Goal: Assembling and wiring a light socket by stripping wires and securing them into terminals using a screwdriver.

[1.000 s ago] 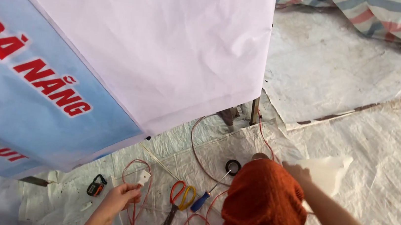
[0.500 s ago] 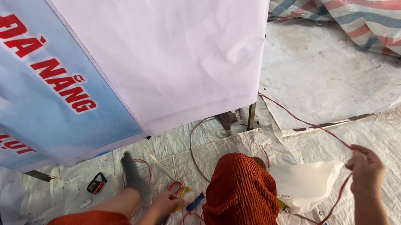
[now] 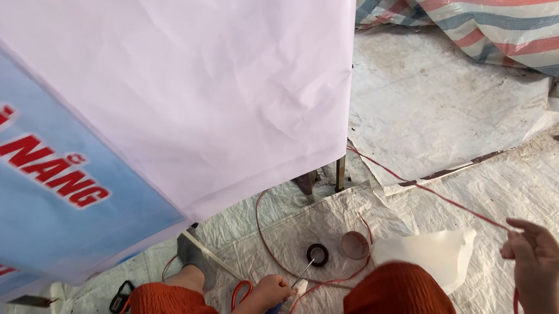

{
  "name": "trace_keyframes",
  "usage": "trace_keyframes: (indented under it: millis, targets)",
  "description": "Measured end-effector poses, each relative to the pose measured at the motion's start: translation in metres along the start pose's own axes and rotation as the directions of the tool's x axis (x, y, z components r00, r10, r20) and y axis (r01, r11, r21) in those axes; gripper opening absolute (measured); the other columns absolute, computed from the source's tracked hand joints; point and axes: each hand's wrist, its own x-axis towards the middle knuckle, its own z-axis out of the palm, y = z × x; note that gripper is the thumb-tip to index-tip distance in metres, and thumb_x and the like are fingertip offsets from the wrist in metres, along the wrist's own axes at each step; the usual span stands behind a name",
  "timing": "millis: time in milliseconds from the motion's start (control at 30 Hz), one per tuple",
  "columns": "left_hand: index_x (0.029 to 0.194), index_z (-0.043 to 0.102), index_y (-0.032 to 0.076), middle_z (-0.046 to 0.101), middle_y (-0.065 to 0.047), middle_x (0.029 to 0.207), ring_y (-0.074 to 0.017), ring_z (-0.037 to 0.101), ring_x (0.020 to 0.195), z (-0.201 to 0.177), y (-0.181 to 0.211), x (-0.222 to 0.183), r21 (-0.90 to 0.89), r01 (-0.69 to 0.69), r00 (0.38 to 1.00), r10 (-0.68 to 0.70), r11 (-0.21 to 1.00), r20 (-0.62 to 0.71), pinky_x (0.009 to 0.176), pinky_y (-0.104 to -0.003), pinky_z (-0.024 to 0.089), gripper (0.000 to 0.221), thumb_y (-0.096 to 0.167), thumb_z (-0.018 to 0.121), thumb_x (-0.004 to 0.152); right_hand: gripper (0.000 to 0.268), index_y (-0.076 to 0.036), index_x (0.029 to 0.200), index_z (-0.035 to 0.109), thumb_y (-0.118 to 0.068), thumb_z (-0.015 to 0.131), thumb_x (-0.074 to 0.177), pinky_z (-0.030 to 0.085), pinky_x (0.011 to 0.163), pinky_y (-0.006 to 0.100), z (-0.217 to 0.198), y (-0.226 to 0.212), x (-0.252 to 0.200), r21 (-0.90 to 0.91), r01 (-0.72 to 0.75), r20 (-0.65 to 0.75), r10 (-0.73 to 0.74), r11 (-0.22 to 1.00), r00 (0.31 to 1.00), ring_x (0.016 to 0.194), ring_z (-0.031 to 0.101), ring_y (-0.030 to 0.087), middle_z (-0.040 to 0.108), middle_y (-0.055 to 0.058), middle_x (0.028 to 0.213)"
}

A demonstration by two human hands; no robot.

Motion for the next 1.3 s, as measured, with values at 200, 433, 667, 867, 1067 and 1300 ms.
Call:
trace_keyframes:
  millis: [200, 433, 667, 867, 1067, 1300]
  targets:
    - [0.087, 0.072, 0.009, 0.072, 0.0, 0.077, -0.0118, 0.064, 0.069, 0.019, 0.015, 0.091, 0.067, -0.071, 0.996, 0.066, 0.995, 0.065, 0.07, -0.024, 0.053, 0.023, 0.031, 0.075, 0.079, 0.027, 0.007, 0.123, 0.076, 0.003, 0.055, 0.106, 0.045, 0.053, 0.041, -0.039, 0.122, -0.01, -0.19, -0.415, 0.161, 0.445, 0.89, 0.881, 0.06, 0.054, 0.032, 0.061, 0.026, 0.064]
    - [0.083, 0.067, 0.007, 0.072, -0.003, 0.089, -0.0182, 0.067, 0.076, 0.028, 0.112, 0.162, 0.214, -0.11, 0.986, 0.08, 0.971, 0.145, 0.074, -0.032, 0.054, 0.026, 0.031, 0.078, 0.083, 0.032, -0.02, 0.112, 0.087, -0.025, 0.059, 0.099, 0.058, 0.061, 0.024, -0.027, 0.164, -0.015, -0.745, -0.34, 0.404, 0.794, 0.574, 0.455, 0.057, 0.082, 0.013, 0.088, 0.003, 0.06]
    - [0.132, 0.058, 0.0, 0.066, -0.012, 0.106, -0.0153, 0.068, 0.082, 0.006, 0.259, 0.197, -0.725, 0.037, 0.984, 0.102, 0.687, 0.147, 0.066, -0.025, 0.057, 0.058, 0.041, 0.069, 0.091, 0.019, -0.041, 0.1, 0.077, -0.038, 0.058, 0.101, 0.059, 0.069, 0.007, 0.033, 0.128, 0.016, -0.858, 0.127, 0.494, 0.867, 0.498, -0.06, 0.072, 0.079, -0.011, 0.082, -0.024, 0.076]
    - [0.112, 0.065, 0.002, 0.07, -0.01, 0.086, -0.0197, 0.07, 0.075, -0.005, 0.303, 0.225, -0.944, -0.013, 0.993, 0.118, 0.331, 0.027, 0.056, -0.024, 0.049, 0.015, 0.012, 0.06, 0.102, 0.013, -0.038, 0.101, 0.071, -0.032, 0.069, 0.089, 0.057, 0.068, 0.012, 0.106, 0.149, 0.105, -0.727, 0.429, 0.572, 0.818, 0.537, -0.054, 0.074, 0.067, -0.005, 0.074, -0.02, 0.087]
    - [0.1, 0.067, 0.009, 0.075, -0.012, 0.082, -0.0214, 0.075, 0.072, 0.022, 0.298, 0.266, -0.825, -0.077, 0.996, 0.081, 0.56, -0.038, 0.064, -0.027, 0.056, 0.011, 0.018, 0.071, 0.095, 0.045, -0.012, 0.111, 0.068, -0.053, 0.056, 0.096, 0.057, 0.092, 0.05, 0.25, 0.112, 0.24, -0.553, 0.116, 0.713, 0.396, 0.825, 0.579, 0.102, 0.073, 0.035, 0.078, 0.013, 0.101]
    - [0.091, 0.063, 0.013, 0.075, -0.008, 0.077, -0.0179, 0.074, 0.066, 0.032, 0.288, 0.276, -0.747, -0.137, 0.99, 0.06, 0.651, -0.13, 0.067, -0.026, 0.053, 0.012, 0.021, 0.072, 0.093, 0.055, -0.012, 0.097, 0.077, -0.062, 0.055, 0.095, 0.06, 0.08, 0.039, 0.375, 0.145, 0.265, -0.286, -0.246, 0.705, 0.378, 0.926, 0.6, 0.085, 0.073, 0.024, 0.076, 0.009, 0.087]
